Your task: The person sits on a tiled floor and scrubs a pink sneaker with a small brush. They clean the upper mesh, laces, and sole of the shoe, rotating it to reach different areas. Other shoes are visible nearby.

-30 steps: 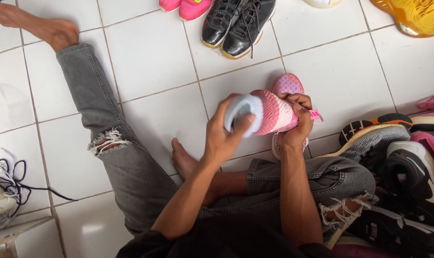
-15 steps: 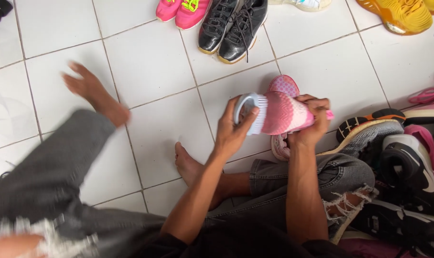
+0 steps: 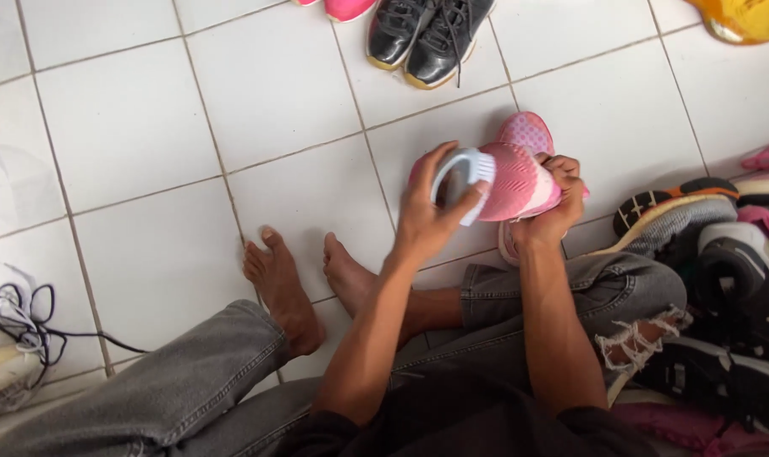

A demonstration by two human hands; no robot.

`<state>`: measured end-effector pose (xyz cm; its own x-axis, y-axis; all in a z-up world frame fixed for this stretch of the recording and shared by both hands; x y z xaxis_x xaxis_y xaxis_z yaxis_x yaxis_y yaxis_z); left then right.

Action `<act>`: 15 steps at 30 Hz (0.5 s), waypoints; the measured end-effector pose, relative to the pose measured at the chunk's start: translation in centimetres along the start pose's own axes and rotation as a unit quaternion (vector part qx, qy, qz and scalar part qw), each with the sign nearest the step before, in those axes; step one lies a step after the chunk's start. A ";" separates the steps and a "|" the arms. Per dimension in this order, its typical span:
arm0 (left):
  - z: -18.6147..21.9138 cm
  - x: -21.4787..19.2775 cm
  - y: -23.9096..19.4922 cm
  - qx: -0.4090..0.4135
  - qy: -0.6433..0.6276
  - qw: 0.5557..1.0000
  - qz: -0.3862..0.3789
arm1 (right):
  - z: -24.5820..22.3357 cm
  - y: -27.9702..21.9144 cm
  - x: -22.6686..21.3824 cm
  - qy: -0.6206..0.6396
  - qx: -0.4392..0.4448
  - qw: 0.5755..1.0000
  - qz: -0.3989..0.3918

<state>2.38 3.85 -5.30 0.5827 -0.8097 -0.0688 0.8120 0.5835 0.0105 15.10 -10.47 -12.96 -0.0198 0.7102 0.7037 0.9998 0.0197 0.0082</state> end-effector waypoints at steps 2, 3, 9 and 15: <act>1.5 -1.6 0.1 -0.061 -0.017 0.998 0.003 | -0.5 -0.9 1.8 -0.026 0.017 0.999 -0.021; 2.1 -2.5 0.1 -0.123 -0.033 0.992 -0.003 | -0.5 -1.4 2.9 -0.052 0.029 0.998 -0.034; 1.4 -2.4 0.3 -0.155 -0.024 0.987 0.017 | -0.1 -0.8 1.8 -0.080 0.064 0.993 -0.053; 0.3 -2.9 0.5 -0.146 -0.046 0.988 0.024 | 0.9 0.0 0.6 -0.075 0.075 0.993 -0.058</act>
<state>1.05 6.48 -4.81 0.6311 -0.7755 0.0157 0.7480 0.6031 -0.2772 15.13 -9.39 -13.17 -0.1468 0.7933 0.5909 0.9785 0.2039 -0.0305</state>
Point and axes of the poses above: each hand's wrist, its own y-axis towards the middle knuckle, its own x-axis out of the palm, z = x × y, the point moved 2 cm from there along y, towards the middle knuckle, and after that the axes turned 4 degrees about -x, right-handed, at the moved point
